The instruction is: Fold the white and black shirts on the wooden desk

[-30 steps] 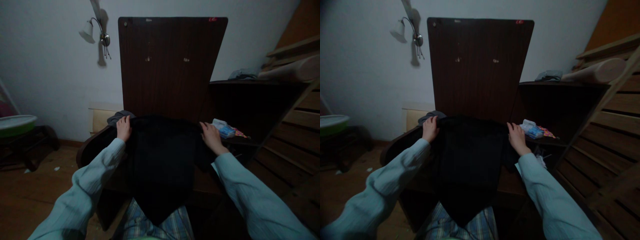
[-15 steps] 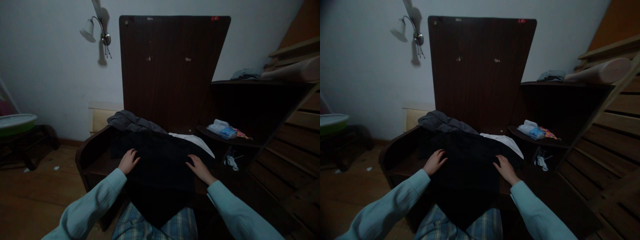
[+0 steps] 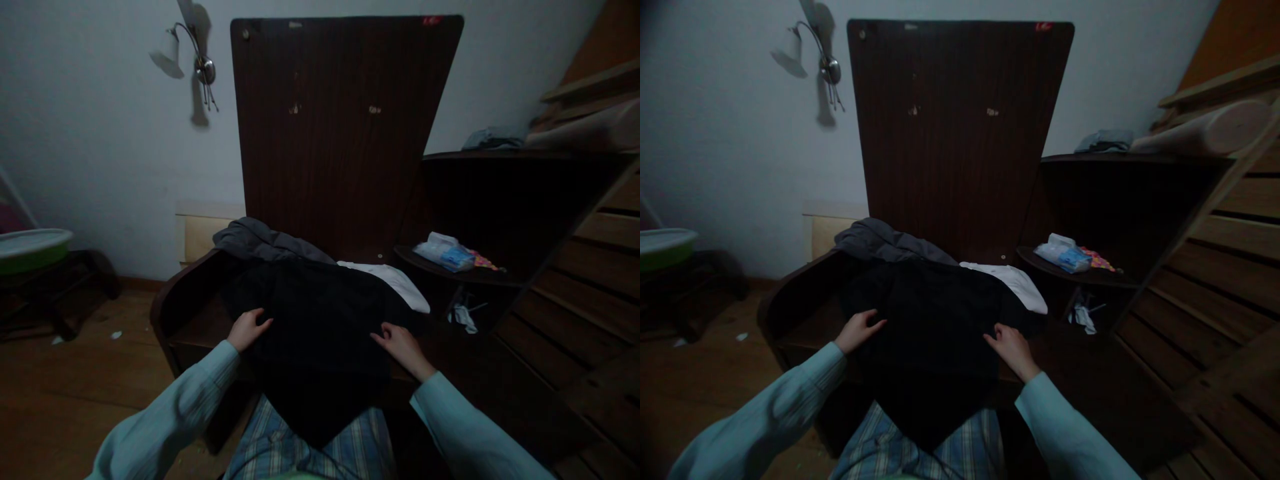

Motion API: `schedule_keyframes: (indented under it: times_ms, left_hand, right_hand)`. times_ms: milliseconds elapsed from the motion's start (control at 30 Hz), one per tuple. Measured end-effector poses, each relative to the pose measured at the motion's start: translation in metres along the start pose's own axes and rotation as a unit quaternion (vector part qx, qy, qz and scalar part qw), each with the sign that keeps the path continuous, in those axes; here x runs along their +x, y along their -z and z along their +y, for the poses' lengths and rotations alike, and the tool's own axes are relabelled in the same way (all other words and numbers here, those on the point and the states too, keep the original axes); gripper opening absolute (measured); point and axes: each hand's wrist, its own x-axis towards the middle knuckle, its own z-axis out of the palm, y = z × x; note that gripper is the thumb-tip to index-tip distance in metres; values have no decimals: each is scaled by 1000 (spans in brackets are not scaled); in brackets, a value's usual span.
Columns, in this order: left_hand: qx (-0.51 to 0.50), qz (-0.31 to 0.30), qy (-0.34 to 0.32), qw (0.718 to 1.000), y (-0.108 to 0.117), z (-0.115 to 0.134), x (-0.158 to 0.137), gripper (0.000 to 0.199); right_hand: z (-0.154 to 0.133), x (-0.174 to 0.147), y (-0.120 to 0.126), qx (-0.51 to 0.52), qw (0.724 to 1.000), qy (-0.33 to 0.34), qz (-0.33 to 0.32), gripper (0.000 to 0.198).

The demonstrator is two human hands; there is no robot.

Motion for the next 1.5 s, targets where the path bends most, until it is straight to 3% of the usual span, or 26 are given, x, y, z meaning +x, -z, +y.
schedule_keyframes:
  times_ms: [67,133,233,333,433,567,767,867,967,1033,1100,1200,1267,1400,1500]
  left_hand:
    - [-125,-13,27,992,-6,2,1,19]
    - [-257,-26,91,962,-9,2,2,16]
    - [-387,-42,196,900,-5,1,1,15]
    - [-439,-44,212,872,2,1,-1,16]
    - [-441,-34,163,882,8,2,-1,27]
    - [-429,7,144,892,6,-1,2,36]
    - [-445,38,159,881,4,-12,8,35]
    - [-425,46,170,888,9,-18,12,34]
    - [-397,91,193,893,14,-22,14,35]
    - [-386,112,206,892,18,-23,13,37]
    - [-394,84,202,893,22,-22,10,47]
    - [-410,-32,172,895,30,-17,3,73]
    - [-401,-97,152,898,33,-14,-2,79]
    - [-362,-107,126,917,32,-15,-9,72]
    - [-358,-100,110,922,27,-19,-9,73]
  right_hand:
    - [-4,2,-1,83,996,-9,-1,25]
    - [-5,3,0,230,972,-43,4,15]
    - [-3,0,5,469,873,-128,-36,11]
    - [-1,-4,12,606,770,-172,-101,9]
    - [0,-3,19,633,737,-203,-121,6]
    - [-6,0,29,617,746,-196,-155,7]
    - [-17,-3,28,617,744,-170,-189,14]
    - [-10,-4,27,584,785,-156,-133,5]
    - [4,-7,31,533,835,-122,-67,14]
    - [14,-10,35,488,865,-100,-63,18]
    - [22,-14,38,446,888,-95,-64,27]
    - [29,-18,43,398,912,-99,-29,37]
    - [32,-16,52,361,928,-87,8,35]
    - [37,-2,77,261,960,-24,95,27]
    - [42,10,90,135,983,29,123,24]
